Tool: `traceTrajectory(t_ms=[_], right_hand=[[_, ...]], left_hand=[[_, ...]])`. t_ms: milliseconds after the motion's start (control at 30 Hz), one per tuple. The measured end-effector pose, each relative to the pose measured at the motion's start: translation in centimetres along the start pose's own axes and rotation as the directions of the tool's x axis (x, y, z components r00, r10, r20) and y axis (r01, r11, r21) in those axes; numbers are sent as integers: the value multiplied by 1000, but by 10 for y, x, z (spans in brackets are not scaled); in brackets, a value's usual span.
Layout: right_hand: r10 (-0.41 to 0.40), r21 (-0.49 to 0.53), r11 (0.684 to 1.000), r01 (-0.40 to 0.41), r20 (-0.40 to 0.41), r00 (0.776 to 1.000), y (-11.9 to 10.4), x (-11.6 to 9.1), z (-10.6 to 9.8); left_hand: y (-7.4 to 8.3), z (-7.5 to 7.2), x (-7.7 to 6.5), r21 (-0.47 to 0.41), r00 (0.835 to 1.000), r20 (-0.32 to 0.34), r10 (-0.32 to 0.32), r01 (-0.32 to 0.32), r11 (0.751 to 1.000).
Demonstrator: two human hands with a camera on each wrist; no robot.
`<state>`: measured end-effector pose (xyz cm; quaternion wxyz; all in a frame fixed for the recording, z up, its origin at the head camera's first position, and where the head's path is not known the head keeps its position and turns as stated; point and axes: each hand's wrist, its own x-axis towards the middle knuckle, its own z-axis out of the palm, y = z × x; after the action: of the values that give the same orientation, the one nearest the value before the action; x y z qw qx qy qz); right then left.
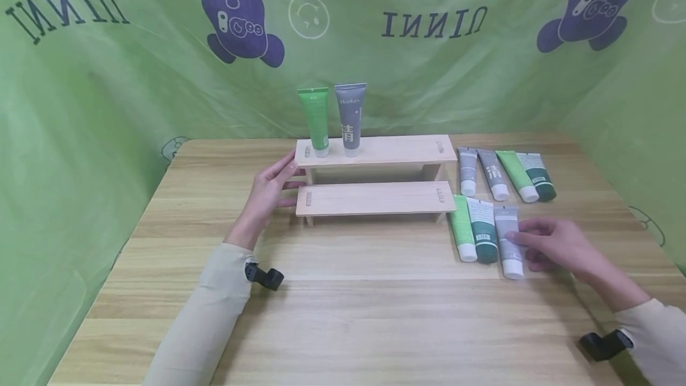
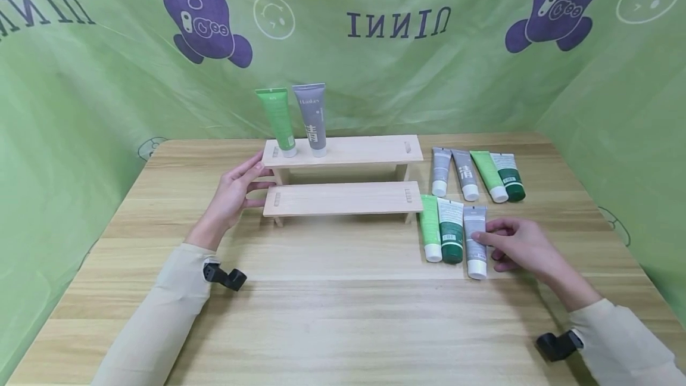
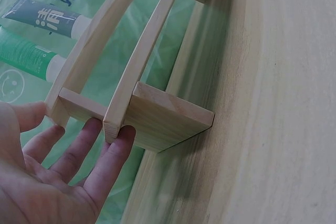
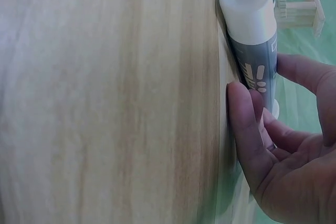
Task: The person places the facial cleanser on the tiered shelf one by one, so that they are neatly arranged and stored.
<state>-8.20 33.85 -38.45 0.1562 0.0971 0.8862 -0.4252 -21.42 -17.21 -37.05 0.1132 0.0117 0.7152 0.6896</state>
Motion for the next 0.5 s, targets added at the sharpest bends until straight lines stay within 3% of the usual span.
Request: traceTrajectory(t_ms=[500], right_hand=[[-3, 19, 1000, 4, -8, 1000, 2, -1, -1]], left_hand=[[0, 0, 0, -3, 1000, -1, -4, 4, 1000]])
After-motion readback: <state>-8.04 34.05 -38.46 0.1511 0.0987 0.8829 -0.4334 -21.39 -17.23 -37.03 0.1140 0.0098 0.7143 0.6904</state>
